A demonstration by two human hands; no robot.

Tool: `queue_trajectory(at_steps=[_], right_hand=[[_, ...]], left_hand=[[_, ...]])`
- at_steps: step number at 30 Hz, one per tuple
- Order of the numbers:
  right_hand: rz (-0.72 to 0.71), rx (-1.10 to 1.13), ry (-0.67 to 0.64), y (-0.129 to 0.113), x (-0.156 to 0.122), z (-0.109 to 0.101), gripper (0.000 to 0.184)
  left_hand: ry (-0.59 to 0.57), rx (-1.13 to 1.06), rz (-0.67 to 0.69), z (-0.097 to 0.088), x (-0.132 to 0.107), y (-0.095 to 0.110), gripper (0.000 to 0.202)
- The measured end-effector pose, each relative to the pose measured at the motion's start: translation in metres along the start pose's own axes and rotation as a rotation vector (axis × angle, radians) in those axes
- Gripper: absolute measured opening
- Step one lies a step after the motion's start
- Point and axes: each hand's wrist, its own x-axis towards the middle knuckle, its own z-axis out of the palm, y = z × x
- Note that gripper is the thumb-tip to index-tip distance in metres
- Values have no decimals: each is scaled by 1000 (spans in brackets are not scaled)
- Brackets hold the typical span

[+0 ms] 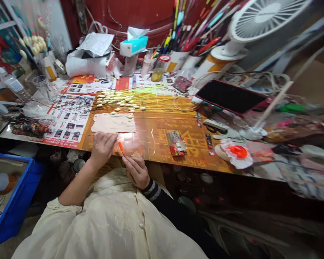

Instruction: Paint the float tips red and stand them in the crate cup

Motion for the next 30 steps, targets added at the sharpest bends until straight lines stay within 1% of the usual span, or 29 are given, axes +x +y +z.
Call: queue_trajectory(at_steps=[3, 6, 9, 11, 13, 16, 18, 20, 22, 23, 25, 27, 29, 30], right_hand=[[-25, 7, 3, -1, -2, -3, 63], [-64, 13, -13, -2, -6, -6, 66], [-67, -7, 14, -4, -8, -6, 67], [-70, -18, 26, -6, -8, -6, 67], [-70, -45, 39, -8, -5, -6, 69], [-142, -69, 141, -8, 2, -4, 65], [-180, -58, 197, -8, 6, -2, 62], [-170, -42, 193, -9, 9, -1, 64], [-141, -30, 195, -10, 9, 0, 65], [-124, -25, 196, -11, 9, 1, 66], [-113, -19, 210, -12, 8, 2, 65], [-125, -15, 213, -12, 8, 2, 62], [-144, -17, 219, -11, 9, 3, 61], [-137, -24, 212, -11, 9, 3, 61]], left_hand=[[-9, 20, 46, -13, 6, 10, 34], [5, 94, 125, -41, 12, 11, 33], [10, 253, 153, -85, 10, -1, 28], [14, 393, 118, -121, 1, -14, 22], [29, 529, 45, -162, -14, -30, 17], [34, 691, -129, -229, -43, -59, 18], [71, 763, -241, -278, -65, -83, 23], [168, 806, -356, -328, -90, -111, 27], [333, 842, -524, -372, -118, -141, 29], [410, 851, -629, -390, -133, -155, 28], [541, 824, -881, -416, -165, -180, 24], [599, 794, -1111, -428, -197, -197, 23], [564, 796, -1314, -429, -225, -206, 22], [531, 800, -1390, -426, -236, -209, 21]])
